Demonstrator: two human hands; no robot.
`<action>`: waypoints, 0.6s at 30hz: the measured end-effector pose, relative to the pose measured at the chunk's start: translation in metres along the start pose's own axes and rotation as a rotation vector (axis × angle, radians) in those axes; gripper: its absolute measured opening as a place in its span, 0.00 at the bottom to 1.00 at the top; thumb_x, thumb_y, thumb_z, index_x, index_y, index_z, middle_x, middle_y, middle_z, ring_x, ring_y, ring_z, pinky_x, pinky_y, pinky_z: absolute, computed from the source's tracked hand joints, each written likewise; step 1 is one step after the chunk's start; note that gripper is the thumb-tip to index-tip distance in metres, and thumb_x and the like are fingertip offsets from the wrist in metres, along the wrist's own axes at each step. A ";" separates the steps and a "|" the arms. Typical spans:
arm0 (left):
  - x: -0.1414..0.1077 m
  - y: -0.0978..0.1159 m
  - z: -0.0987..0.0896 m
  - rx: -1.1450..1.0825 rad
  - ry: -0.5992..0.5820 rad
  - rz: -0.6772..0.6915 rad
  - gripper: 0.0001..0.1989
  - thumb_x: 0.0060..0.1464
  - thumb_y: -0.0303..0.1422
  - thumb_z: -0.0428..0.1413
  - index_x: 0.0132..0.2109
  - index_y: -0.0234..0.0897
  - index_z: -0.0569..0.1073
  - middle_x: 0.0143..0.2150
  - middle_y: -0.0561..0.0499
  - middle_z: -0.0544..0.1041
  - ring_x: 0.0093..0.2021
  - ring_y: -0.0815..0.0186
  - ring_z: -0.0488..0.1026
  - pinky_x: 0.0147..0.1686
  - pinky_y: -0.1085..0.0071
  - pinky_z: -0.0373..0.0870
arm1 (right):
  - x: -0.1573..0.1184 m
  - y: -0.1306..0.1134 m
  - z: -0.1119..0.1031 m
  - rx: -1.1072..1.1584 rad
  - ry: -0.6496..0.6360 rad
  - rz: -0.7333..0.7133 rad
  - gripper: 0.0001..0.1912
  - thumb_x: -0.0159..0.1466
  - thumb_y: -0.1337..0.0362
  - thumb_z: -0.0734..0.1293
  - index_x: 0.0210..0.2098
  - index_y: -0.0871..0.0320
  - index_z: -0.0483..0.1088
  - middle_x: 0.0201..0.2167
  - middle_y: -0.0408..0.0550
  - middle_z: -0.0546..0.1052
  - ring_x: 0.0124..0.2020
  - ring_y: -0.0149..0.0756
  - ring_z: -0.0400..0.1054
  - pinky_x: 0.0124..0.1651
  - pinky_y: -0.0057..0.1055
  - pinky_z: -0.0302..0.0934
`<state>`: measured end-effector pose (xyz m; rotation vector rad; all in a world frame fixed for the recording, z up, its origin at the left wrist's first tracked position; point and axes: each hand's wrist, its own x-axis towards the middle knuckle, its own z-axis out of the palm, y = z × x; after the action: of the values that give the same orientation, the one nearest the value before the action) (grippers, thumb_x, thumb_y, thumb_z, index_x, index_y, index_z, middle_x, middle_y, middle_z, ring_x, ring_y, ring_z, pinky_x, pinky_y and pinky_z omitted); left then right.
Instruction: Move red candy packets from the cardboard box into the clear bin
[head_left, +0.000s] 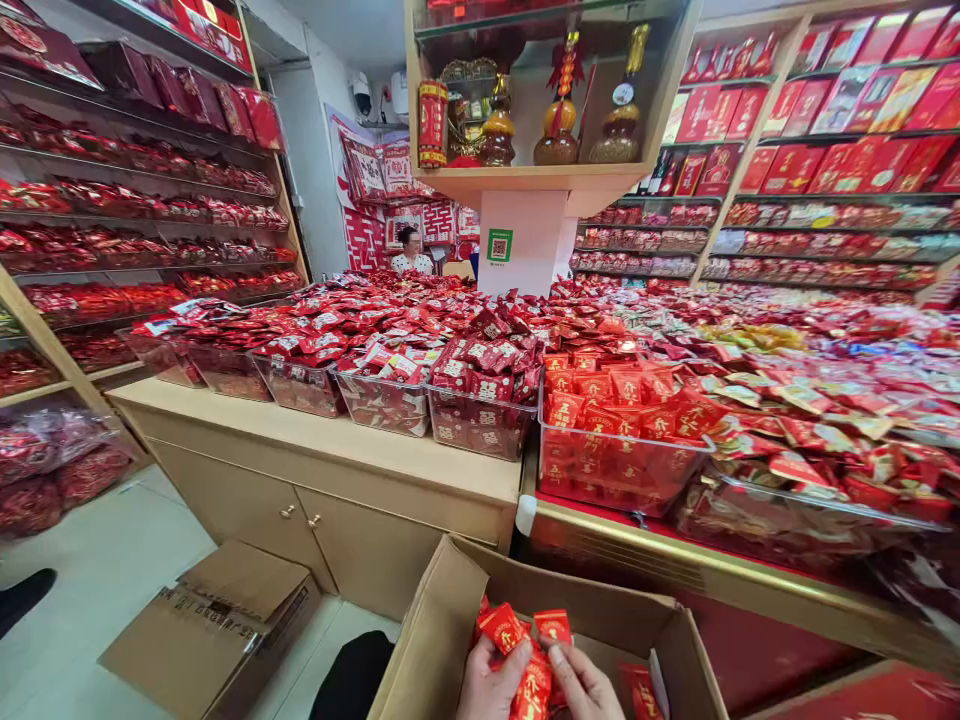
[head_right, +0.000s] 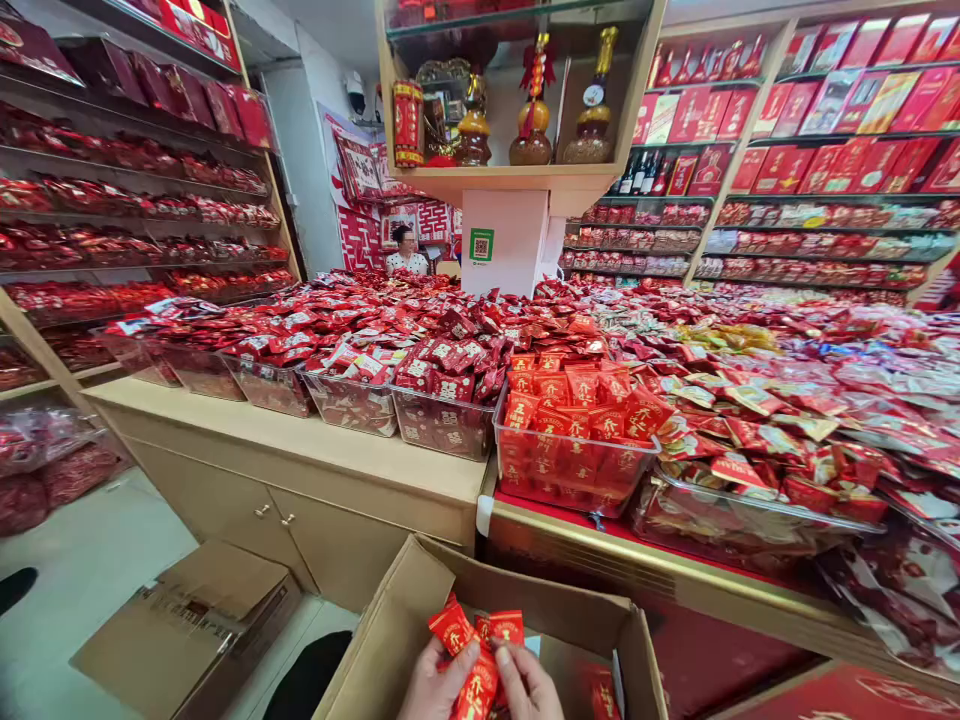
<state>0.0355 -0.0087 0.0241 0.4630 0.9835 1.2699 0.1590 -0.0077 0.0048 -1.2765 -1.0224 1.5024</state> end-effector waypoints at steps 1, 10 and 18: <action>-0.001 0.000 -0.001 0.029 0.031 0.002 0.18 0.33 0.38 0.63 0.32 0.35 0.68 0.24 0.51 0.77 0.23 0.66 0.73 0.28 0.69 0.68 | -0.001 -0.006 -0.004 -0.018 0.026 -0.008 0.27 0.48 0.45 0.64 0.39 0.57 0.70 0.31 0.49 0.75 0.20 0.32 0.65 0.20 0.27 0.59; -0.018 0.019 0.007 0.148 0.055 -0.046 0.12 0.36 0.32 0.61 0.29 0.36 0.66 0.22 0.56 0.74 0.23 0.70 0.70 0.28 0.71 0.67 | -0.022 -0.048 -0.002 0.106 -0.065 -0.042 0.21 0.48 0.55 0.69 0.38 0.58 0.65 0.33 0.49 0.75 0.30 0.35 0.69 0.33 0.31 0.63; -0.026 0.018 0.006 0.212 0.058 0.031 0.13 0.34 0.26 0.61 0.22 0.37 0.61 0.15 0.62 0.67 0.18 0.75 0.64 0.22 0.77 0.62 | -0.018 -0.020 -0.006 0.028 -0.168 -0.029 0.15 0.52 0.53 0.65 0.26 0.61 0.67 0.21 0.43 0.71 0.22 0.29 0.63 0.26 0.26 0.58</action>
<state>0.0307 -0.0264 0.0505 0.6102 1.1697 1.2179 0.1684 -0.0194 0.0280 -1.1263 -1.1184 1.6170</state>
